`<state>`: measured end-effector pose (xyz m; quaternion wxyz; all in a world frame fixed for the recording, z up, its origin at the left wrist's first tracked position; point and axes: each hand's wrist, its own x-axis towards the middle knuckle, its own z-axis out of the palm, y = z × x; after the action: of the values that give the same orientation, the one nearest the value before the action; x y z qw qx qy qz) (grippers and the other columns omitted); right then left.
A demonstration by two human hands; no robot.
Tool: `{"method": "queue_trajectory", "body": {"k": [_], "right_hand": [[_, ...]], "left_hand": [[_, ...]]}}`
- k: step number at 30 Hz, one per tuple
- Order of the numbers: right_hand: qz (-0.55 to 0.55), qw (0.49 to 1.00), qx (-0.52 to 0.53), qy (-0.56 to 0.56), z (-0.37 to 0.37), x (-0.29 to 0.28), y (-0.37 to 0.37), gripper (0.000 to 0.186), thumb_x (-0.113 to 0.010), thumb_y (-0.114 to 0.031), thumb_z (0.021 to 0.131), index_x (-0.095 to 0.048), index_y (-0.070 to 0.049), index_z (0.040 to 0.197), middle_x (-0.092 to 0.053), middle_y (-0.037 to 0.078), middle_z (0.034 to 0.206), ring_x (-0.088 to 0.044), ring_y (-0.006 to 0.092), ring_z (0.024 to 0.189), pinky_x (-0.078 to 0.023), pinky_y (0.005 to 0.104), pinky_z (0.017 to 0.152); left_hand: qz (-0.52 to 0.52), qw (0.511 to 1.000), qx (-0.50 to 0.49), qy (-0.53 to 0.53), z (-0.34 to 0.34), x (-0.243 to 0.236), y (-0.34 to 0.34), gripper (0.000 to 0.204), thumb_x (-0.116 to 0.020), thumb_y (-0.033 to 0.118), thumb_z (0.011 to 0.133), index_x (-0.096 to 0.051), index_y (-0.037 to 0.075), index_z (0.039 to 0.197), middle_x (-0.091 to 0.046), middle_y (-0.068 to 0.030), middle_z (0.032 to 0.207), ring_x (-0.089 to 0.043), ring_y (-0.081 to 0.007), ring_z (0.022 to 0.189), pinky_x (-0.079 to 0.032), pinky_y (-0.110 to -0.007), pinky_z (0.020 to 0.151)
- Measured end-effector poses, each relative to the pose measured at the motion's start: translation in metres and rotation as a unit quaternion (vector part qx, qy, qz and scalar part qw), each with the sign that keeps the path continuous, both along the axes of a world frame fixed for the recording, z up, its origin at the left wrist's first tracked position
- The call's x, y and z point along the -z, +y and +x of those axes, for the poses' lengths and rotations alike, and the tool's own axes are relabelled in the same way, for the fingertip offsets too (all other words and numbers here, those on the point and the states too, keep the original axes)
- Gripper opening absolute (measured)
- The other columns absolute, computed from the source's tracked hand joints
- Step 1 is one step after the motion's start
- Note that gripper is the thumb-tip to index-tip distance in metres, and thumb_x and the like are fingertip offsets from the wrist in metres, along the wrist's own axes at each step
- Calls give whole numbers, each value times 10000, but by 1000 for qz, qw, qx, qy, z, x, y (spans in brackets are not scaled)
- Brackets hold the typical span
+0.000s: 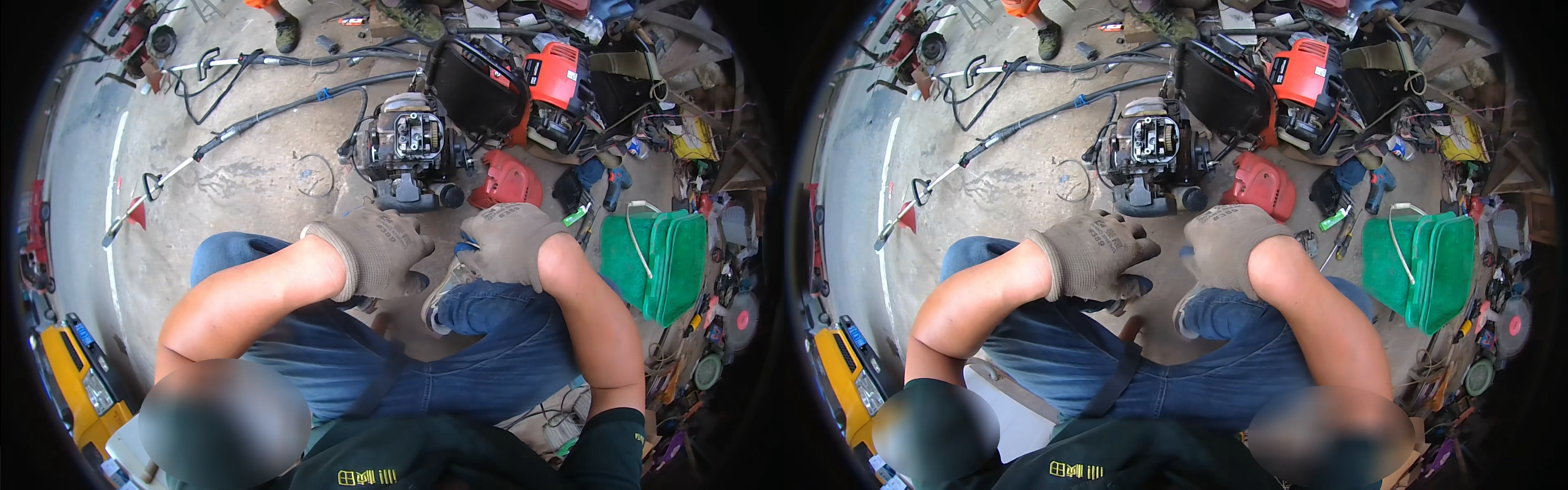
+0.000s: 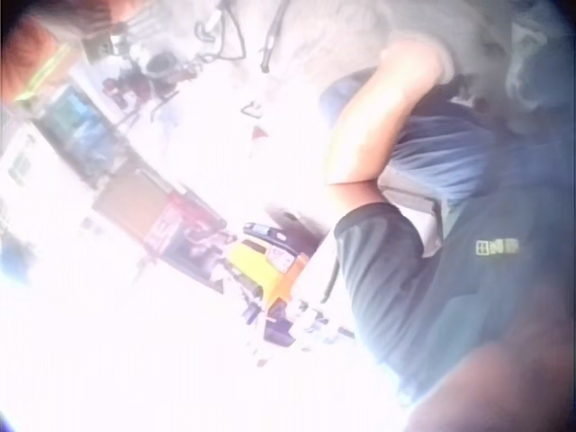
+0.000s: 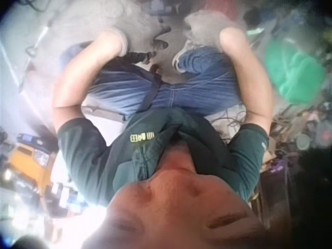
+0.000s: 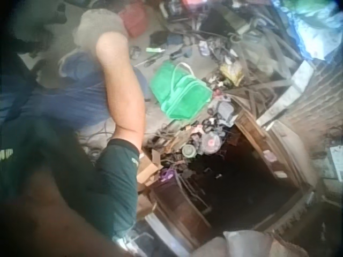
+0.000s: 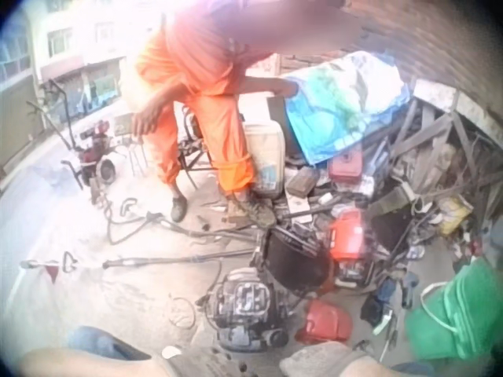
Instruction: The person sits on the ground and repairs a small engine using pliers and a wrench. They remove and reattach components, tighten bolts, and inspect parts while another person in orange workwear stands nearby.
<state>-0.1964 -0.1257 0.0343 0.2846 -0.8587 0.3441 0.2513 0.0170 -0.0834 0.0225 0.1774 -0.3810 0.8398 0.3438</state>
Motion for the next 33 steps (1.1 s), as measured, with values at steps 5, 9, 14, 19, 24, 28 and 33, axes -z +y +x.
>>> {"method": "queue_trajectory", "body": {"k": [5,9,14,19,24,28,33], "right_hand": [[-9,1000,6,-24,-4,7,-2,359,-550,-334,935,-695,-8,975,-712,224,1028,-683,390,997,-529,476,896],[3,1000,1,2,-3,10,-2,363,-546,-335,932,-693,-8,983,-709,231,1031,-679,390,1007,-523,477,907],[-4,1000,8,-12,-3,16,-4,362,-549,-335,931,-692,-7,988,-711,235,1026,-677,399,1013,-521,485,914],[12,1000,7,3,2,11,-3,368,-558,-341,930,-686,-2,994,-710,236,1037,-674,397,1034,-517,482,928],[28,999,14,8,2,10,-4,393,-569,-356,917,-694,4,1012,-696,258,1060,-662,404,1054,-510,488,941],[100,982,123,-101,-2,32,-16,423,-604,-345,957,-635,-5,1207,-709,192,1060,-697,326,1020,-553,422,861],[322,612,578,-433,9,32,-36,494,-654,-311,976,-547,9,1336,-667,75,1031,-692,194,950,-561,293,774]], "left_hand": [[-27,999,18,-10,-7,4,10,429,-665,410,872,-672,78,1144,-679,-160,1052,-661,-345,1043,-494,-457,931],[9,998,55,20,-15,-2,17,407,-675,400,861,-679,72,1102,-693,-144,1005,-692,-328,986,-514,-435,886],[-15,998,50,25,-10,4,21,410,-684,404,850,-681,77,1097,-700,-150,1002,-703,-326,967,-526,-435,853],[9,999,41,-4,-7,5,18,413,-679,400,851,-682,71,1101,-703,-157,1001,-705,-334,957,-528,-441,853],[32,998,46,1,-10,0,18,405,-674,396,856,-684,72,1099,-704,-163,1026,-704,-338,964,-532,-448,846],[38,998,42,8,-8,1,17,411,-671,389,860,-674,68,1118,-700,-171,1023,-704,-344,965,-535,-457,837],[-45,998,20,29,-8,8,18,457,-689,379,853,-646,65,1183,-695,-178,1009,-704,-342,969,-539,-452,825]]}}
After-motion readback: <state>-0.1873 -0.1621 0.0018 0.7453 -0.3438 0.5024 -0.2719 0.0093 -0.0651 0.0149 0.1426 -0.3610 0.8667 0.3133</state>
